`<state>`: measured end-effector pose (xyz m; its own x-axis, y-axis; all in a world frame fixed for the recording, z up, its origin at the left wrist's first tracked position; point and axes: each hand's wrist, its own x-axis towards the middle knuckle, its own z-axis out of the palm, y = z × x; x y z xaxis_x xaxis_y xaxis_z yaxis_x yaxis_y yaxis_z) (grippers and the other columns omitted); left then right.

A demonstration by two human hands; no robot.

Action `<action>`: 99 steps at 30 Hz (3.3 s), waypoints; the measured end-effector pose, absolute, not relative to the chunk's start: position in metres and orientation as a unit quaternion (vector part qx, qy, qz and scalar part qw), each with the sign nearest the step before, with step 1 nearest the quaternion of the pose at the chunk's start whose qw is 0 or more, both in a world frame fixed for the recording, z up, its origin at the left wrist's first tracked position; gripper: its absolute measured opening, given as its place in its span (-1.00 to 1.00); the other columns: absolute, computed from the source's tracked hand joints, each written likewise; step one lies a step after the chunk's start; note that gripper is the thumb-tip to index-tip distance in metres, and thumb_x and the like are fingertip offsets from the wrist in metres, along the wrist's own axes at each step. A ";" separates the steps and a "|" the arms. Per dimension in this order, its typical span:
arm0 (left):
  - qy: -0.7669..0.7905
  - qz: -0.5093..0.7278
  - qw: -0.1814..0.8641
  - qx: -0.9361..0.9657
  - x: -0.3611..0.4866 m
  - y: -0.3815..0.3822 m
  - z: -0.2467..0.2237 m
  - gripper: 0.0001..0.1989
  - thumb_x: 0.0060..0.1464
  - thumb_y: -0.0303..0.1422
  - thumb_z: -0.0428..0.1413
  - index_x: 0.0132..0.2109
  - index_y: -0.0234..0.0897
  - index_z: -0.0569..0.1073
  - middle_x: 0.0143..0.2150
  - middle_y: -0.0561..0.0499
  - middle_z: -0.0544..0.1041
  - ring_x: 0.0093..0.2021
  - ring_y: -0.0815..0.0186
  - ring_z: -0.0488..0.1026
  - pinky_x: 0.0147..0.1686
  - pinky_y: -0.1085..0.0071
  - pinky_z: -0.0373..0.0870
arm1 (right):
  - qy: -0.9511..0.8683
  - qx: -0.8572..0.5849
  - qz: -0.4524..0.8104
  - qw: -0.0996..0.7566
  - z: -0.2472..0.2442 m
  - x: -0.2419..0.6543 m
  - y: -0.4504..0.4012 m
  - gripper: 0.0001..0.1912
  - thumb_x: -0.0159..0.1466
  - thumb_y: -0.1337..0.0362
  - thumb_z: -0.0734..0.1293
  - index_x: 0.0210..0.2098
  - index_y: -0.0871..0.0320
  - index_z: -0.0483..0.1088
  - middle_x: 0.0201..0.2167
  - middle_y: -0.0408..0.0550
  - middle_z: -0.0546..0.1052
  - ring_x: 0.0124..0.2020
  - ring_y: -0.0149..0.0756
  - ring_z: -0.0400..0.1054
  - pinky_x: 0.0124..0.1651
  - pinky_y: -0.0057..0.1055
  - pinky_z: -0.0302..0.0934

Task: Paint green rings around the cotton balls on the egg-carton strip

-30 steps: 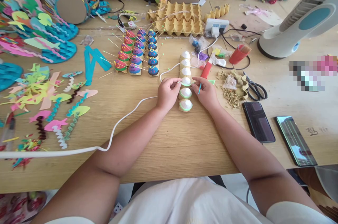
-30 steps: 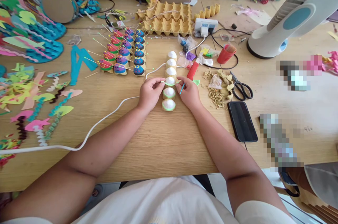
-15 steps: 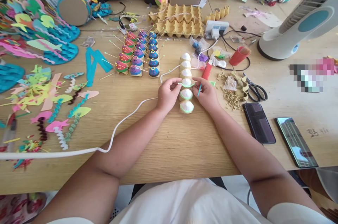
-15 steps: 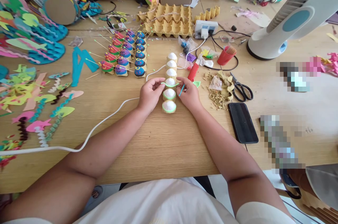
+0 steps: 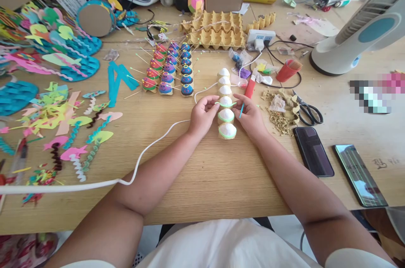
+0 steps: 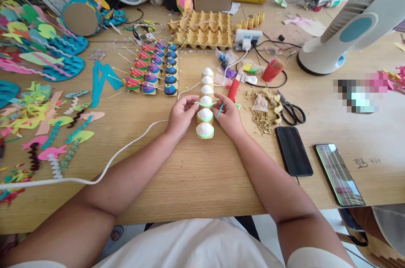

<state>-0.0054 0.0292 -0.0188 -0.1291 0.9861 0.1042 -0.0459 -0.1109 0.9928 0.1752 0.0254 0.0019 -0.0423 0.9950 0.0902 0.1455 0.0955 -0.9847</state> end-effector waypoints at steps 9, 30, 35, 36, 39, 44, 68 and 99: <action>0.459 0.561 0.507 0.467 -0.010 0.029 -0.015 -0.62 0.10 -0.20 0.36 0.05 -0.19 0.60 0.02 -0.08 0.68 0.00 0.25 0.60 0.08 0.29 0.55 | -0.510 -0.483 0.518 0.488 0.000 0.175 0.025 -0.40 0.15 0.15 0.50 0.19 0.01 0.49 -0.20 -0.12 0.56 -0.15 -0.25 0.48 0.01 -0.20 0.47; 0.344 0.528 0.712 0.310 -0.008 0.021 0.000 -0.56 -0.11 -0.18 0.58 -0.17 -0.17 0.58 -0.23 0.11 0.67 -0.24 0.41 0.59 -0.17 0.43 0.54 | -0.491 -0.428 0.555 0.518 0.009 0.175 0.014 -0.37 0.24 0.02 0.48 0.28 -0.13 0.39 -0.04 -0.06 0.58 -0.10 -0.18 0.52 0.01 -0.11 0.53; 0.314 0.483 0.734 0.359 -0.008 0.018 0.004 -0.48 -0.07 0.07 0.51 -0.14 -0.20 0.65 -0.10 -0.05 0.74 -0.05 0.21 0.67 -0.06 0.31 0.58 | -0.506 -0.436 0.544 0.507 0.009 0.174 0.013 -0.38 0.25 -0.01 0.47 0.27 -0.14 0.39 -0.03 -0.06 0.58 -0.08 -0.18 0.52 -0.01 -0.13 0.53; 0.313 0.478 0.735 0.365 -0.008 0.018 0.004 -0.46 -0.07 0.11 0.50 -0.14 -0.20 0.65 -0.08 -0.07 0.74 -0.02 0.18 0.67 -0.05 0.30 0.58 | -0.512 -0.439 0.539 0.504 0.009 0.174 0.013 -0.39 0.25 -0.03 0.46 0.27 -0.15 0.39 -0.03 -0.06 0.59 -0.07 -0.17 0.52 0.00 -0.12 0.52; 0.312 0.481 0.735 0.362 -0.009 0.018 0.003 -0.47 -0.05 0.12 0.49 -0.15 -0.20 0.65 -0.07 -0.07 0.75 0.02 0.14 0.68 -0.03 0.26 0.59 | -0.518 -0.442 0.535 0.501 0.010 0.173 0.012 -0.39 0.26 -0.05 0.45 0.26 -0.14 0.39 -0.03 -0.05 0.59 -0.05 -0.16 0.52 0.01 -0.11 0.52; 0.289 0.490 0.751 0.334 -0.008 0.018 0.003 -0.49 -0.03 0.07 0.51 -0.12 -0.21 0.67 -0.09 -0.06 0.75 -0.01 0.16 0.68 -0.06 0.29 0.58 | -0.468 -0.415 0.578 0.524 0.011 0.172 0.012 -0.38 0.17 0.07 0.54 0.21 -0.13 0.44 -0.07 -0.10 0.59 -0.13 -0.23 0.49 0.01 -0.17 0.50; 0.313 0.518 0.768 0.209 -0.003 0.014 0.019 -0.74 0.23 -0.19 0.39 -0.24 -0.31 0.64 -0.28 -0.02 0.71 -0.31 0.33 0.61 -0.25 0.42 0.46 | -0.462 -0.343 0.612 0.542 0.004 0.173 0.015 -0.44 0.13 0.17 0.64 0.11 -0.14 0.55 -0.17 -0.18 0.59 -0.25 -0.36 0.44 -0.12 -0.33 0.46; 0.360 0.437 0.811 0.148 -0.009 0.013 0.029 -0.67 0.44 -0.12 0.09 -0.05 -0.20 0.66 -0.28 -0.06 0.74 -0.28 0.11 0.68 -0.25 0.24 0.57 | -0.488 -0.345 0.569 0.564 0.009 0.171 0.011 -0.53 0.08 -0.05 0.70 -0.14 -0.04 0.57 -0.21 -0.16 0.65 -0.19 -0.35 0.51 -0.05 -0.34 0.52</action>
<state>-0.0088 0.0134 0.0287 0.3581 0.8156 -0.4545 -0.6028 0.5737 0.5545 0.1711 0.0107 0.0087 -0.1254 0.9793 0.1587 -0.3057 0.1140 -0.9453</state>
